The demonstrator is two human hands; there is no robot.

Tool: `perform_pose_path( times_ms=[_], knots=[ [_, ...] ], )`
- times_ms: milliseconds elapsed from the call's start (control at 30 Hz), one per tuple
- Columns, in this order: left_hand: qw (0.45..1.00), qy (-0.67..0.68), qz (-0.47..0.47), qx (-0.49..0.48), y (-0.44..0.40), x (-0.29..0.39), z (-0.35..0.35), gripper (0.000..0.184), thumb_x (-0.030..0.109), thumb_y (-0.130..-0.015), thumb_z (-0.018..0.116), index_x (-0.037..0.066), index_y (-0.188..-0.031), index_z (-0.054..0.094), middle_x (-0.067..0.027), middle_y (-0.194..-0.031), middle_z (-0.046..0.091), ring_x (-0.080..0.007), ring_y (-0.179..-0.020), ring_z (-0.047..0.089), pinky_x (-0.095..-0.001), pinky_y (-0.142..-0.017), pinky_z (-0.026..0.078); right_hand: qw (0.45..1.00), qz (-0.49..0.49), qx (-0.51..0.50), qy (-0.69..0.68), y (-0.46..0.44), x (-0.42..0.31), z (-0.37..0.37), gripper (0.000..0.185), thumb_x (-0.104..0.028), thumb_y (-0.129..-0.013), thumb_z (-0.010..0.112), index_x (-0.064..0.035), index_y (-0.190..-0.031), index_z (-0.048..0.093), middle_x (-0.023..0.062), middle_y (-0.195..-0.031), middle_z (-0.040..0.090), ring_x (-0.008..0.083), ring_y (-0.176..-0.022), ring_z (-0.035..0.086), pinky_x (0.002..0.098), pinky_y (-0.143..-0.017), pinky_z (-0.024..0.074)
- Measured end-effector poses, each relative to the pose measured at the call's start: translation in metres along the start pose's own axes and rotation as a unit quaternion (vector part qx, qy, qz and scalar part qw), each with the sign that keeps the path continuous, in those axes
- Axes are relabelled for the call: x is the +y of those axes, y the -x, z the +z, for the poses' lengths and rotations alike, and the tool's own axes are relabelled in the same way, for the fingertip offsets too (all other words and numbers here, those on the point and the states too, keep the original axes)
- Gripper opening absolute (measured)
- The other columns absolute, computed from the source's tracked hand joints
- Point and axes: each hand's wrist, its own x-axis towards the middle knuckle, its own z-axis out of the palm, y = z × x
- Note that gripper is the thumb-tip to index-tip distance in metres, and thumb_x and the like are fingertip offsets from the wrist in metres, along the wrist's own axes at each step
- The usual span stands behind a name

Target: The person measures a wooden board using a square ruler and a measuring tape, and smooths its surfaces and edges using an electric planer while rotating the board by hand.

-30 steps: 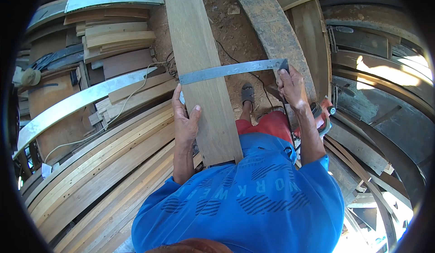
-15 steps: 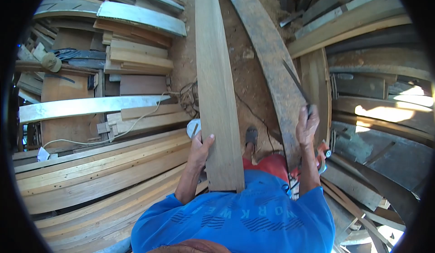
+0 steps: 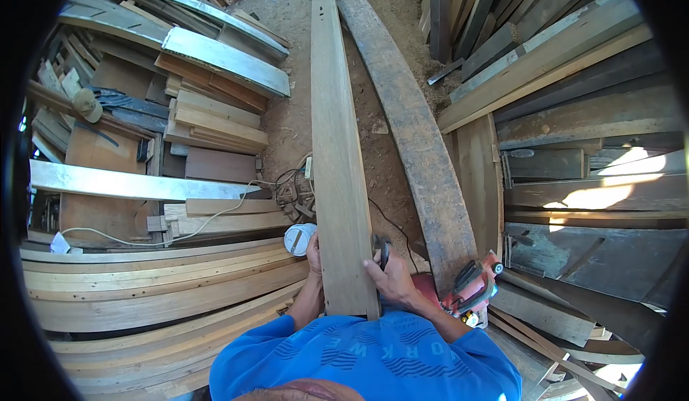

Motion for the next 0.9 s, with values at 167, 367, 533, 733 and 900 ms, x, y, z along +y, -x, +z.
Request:
perform_pose_path(
  times_ms=[167, 367, 533, 733, 900],
  knots=[
    [0.994, 0.062, -0.027, -0.083, 0.004, 0.013, 0.094, 0.058, 0.037, -0.096, 0.046, -0.005, -0.135, 0.049, -0.0228, -0.117, 0.066, -0.0344, -0.102, 0.069, -0.0477, -0.089, 0.057, 0.998, -0.031, 0.044, 0.011, -0.001, -0.027, -0.011, 0.027, -0.021, -0.095, 0.062, 0.0027, -0.100, 0.051, 0.0196, -0.073, 0.058, 0.0362, -0.068, 0.062, 0.0464, -0.063, 0.0463],
    [0.983, 0.091, -0.049, -0.153, 0.017, 0.037, 0.078, 0.059, 0.036, -0.093, 0.051, -0.005, -0.136, 0.048, -0.0227, -0.119, 0.065, -0.0336, -0.103, 0.068, -0.0465, -0.090, 0.057, 0.983, -0.054, 0.071, 0.160, -0.001, -0.052, -0.014, 0.024, -0.020, -0.098, 0.056, 0.0000, -0.091, 0.045, 0.0246, -0.067, 0.056, 0.0435, -0.061, 0.060, 0.0524, -0.057, 0.0435],
    [0.984, 0.087, 0.008, -0.155, 0.013, 0.036, 0.032, 0.061, 0.035, -0.091, 0.054, -0.005, -0.137, 0.047, -0.0225, -0.120, 0.065, -0.0329, -0.104, 0.068, -0.0454, -0.090, 0.056, 0.965, -0.051, 0.201, 0.159, -0.034, -0.054, -0.046, 0.019, -0.018, -0.099, 0.053, -0.0011, -0.092, 0.047, 0.0244, -0.067, 0.059, 0.0473, -0.062, 0.059, 0.0536, -0.056, 0.0448],
    [0.996, -0.031, -0.030, -0.078, 0.024, 0.074, -0.005, 0.064, 0.032, -0.086, 0.060, -0.004, -0.138, 0.046, -0.0211, -0.120, 0.064, -0.0308, -0.105, 0.067, -0.0428, -0.089, 0.056, 0.846, -0.387, 0.336, 0.146, -0.086, -0.143, -0.093, 0.010, -0.004, -0.091, 0.059, 0.0009, -0.098, 0.054, 0.0226, -0.073, 0.055, 0.0428, -0.068, 0.056, 0.0490, -0.067, 0.0465],
    [0.979, -0.194, -0.061, 0.020, 0.053, 0.075, 0.021, 0.070, 0.029, -0.079, 0.064, 0.001, -0.139, 0.044, -0.0138, -0.115, 0.060, -0.0235, -0.103, 0.061, -0.0366, -0.090, 0.052, 0.873, -0.360, 0.277, 0.179, -0.182, -0.149, -0.078, 0.011, -0.004, -0.088, 0.063, -0.0005, -0.098, 0.061, 0.0219, -0.081, 0.060, 0.0412, -0.077, 0.059, 0.0458, -0.073, 0.0464]
  ],
)
